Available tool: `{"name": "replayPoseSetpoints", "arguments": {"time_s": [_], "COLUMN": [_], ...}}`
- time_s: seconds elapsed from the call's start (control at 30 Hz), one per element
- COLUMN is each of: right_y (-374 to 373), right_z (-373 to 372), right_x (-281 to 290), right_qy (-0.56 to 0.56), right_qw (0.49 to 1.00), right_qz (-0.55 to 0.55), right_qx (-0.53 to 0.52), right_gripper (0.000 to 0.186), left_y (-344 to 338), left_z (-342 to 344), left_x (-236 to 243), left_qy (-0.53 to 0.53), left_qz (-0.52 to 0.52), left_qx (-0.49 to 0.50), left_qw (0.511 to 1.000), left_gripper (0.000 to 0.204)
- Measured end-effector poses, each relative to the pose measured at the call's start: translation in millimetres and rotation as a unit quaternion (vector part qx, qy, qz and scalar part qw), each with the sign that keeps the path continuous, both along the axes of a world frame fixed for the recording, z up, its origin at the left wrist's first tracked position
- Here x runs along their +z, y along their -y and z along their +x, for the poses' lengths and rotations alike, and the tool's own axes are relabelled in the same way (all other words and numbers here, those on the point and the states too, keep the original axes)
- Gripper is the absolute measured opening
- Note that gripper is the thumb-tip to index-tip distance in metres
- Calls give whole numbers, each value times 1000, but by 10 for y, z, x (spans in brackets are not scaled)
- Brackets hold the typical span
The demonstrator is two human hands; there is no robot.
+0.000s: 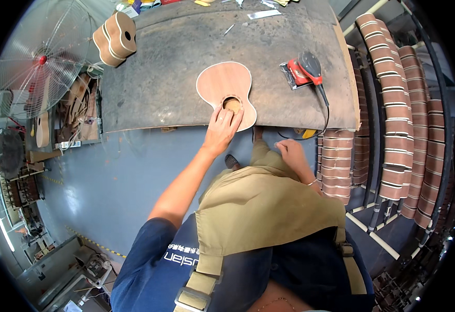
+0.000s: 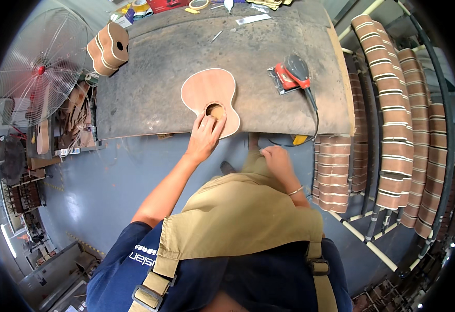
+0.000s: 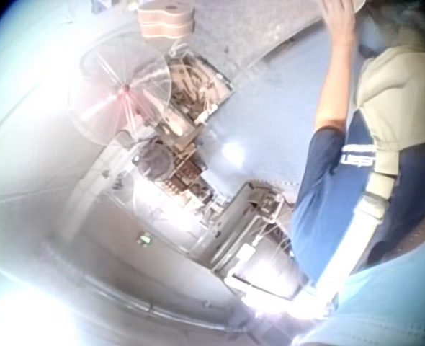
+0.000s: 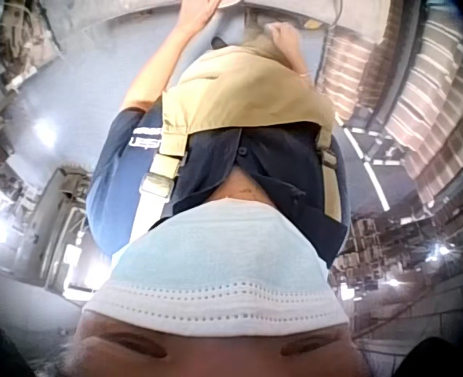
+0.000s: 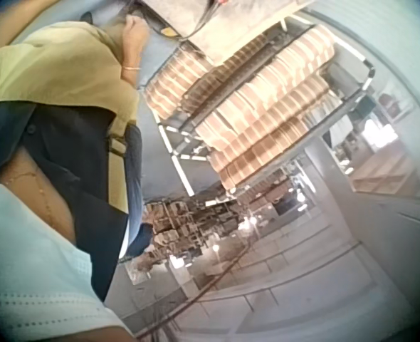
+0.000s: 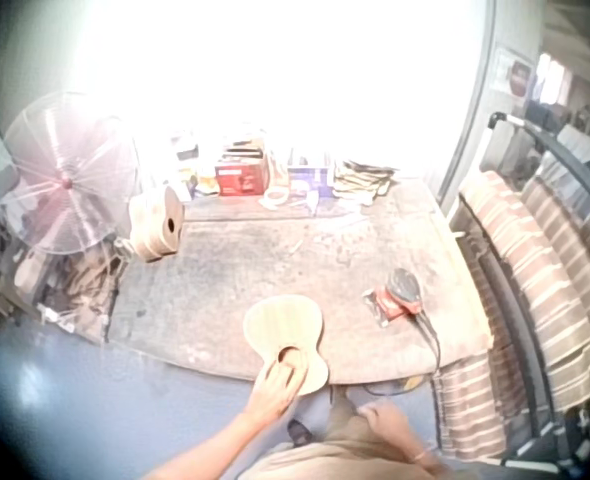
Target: The person sands the sides of a wooden instrument body and marks the edges with a tool, then checks the alignment of the wooden components at the workbench.
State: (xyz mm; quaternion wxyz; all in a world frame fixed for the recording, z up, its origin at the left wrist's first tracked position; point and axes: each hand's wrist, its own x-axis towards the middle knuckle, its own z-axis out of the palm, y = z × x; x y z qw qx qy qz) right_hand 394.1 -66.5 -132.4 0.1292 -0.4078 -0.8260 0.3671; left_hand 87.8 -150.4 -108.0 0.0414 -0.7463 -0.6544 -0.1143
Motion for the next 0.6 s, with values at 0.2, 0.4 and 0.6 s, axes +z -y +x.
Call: {"name": "replayPoseSetpoints", "arguments": {"time_s": [0.2, 0.4, 0.6], "right_y": [-364, -812, -1404], "right_z": [-164, -617, -1142], "right_x": [463, 599, 231], "right_qy": [-9, -111, -292], "right_qw": [993, 991, 918], "right_qz": [93, -18, -259], "right_qx": [-70, -73, -75], "right_gripper": [13, 12, 23], "left_y": [-376, -777, -1114], "left_z": [-512, -1339, -1104], "left_x": [1424, 799, 15], "left_qy": [418, 754, 231], "left_qz": [64, -51, 39], "left_qx": [83, 187, 268], "left_qw": [902, 628, 935], "left_gripper": [74, 64, 56]}}
